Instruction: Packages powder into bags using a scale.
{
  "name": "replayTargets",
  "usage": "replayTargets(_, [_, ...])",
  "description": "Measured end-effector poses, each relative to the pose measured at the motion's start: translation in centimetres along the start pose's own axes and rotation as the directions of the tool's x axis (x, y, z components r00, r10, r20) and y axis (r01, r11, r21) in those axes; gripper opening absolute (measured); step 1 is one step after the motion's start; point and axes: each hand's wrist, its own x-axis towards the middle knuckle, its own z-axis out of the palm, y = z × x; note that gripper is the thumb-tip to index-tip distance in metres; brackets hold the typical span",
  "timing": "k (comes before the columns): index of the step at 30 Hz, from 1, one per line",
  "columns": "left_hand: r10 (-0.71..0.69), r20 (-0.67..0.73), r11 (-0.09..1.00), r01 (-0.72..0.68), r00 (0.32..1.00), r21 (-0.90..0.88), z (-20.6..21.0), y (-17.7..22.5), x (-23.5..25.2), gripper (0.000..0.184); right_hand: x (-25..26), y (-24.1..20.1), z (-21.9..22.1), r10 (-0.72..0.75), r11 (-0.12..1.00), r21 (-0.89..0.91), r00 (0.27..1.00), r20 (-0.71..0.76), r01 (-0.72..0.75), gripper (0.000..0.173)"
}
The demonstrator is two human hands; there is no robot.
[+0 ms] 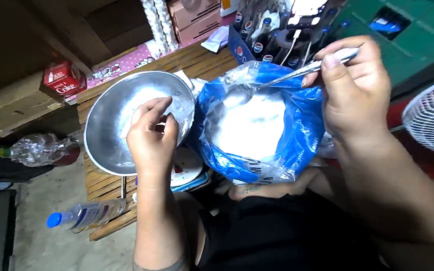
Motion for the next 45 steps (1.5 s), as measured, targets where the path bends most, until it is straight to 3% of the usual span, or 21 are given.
replayTargets(3, [-0.017, 0.052, 1.000, 0.016, 0.998, 0.022, -0.2, 0.2, -0.1, 0.031, -2.0, 2.7, -2.0, 0.109, 0.943, -0.318, 0.994, 0.016, -0.098, 0.023])
replayTargets(6, [-0.013, 0.052, 1.000, 0.012, 0.999, 0.024, 0.0, 0.0, 0.0, 0.031, -3.6, 4.2, -2.8, 0.103, 0.776, -0.631, 0.990, 0.095, -0.020, 0.035])
replayTargets(8, [-0.005, 0.057, 0.999, 0.002, 0.998, 0.042, 0.0, 0.1, 0.0, 0.031, -4.1, 4.8, -2.9, 0.063, 0.716, -0.696, 0.987, 0.145, 0.057, 0.035])
replayTargets(12, [0.002, 0.085, 0.998, -0.008, 0.996, 0.065, -0.1, 0.4, -0.1, 0.032, -4.5, 5.4, -2.5, 0.048, 0.700, -0.707, 0.981, 0.188, 0.102, 0.033])
replayTargets(15, [0.011, 0.085, 0.998, -0.017, 0.996, 0.064, -0.1, 0.3, 0.0, 0.031, -4.8, 5.8, -1.9, 0.122, 0.703, -0.708, 0.970, 0.211, 0.066, 0.033])
replayTargets(23, [0.024, 0.080, 0.998, -0.029, 0.996, 0.063, -0.4, 0.1, -0.1, 0.031, -5.8, 7.6, -1.1, 0.432, 0.764, -0.579, 0.892, 0.132, -0.284, 0.031])
replayTargets(28, [0.037, 0.094, 0.998, -0.041, 0.995, 0.049, -0.3, 0.1, -0.1, 0.033, -5.7, 7.8, -1.7, 0.533, 0.735, -0.522, 0.845, 0.049, -0.433, 0.031])
replayTargets(33, [0.031, 0.091, 0.997, -0.037, 0.995, 0.061, -0.2, 0.1, -0.1, 0.033, -5.7, 8.5, -1.8, 0.575, 0.767, -0.322, 0.817, -0.037, -0.555, 0.029])
replayTargets(40, [0.004, 0.082, 0.998, -0.009, 0.997, 0.060, -0.3, 0.3, -0.1, 0.033, -4.9, 7.4, -1.7, 0.622, 0.783, 0.037, 0.779, -0.080, -0.621, 0.018])
replayTargets(45, [0.000, 0.068, 0.999, -0.003, 0.998, 0.038, -0.1, 0.4, -0.1, 0.033, -3.1, 4.4, -0.5, 0.563, 0.811, 0.226, 0.824, -0.057, -0.539, 0.013])
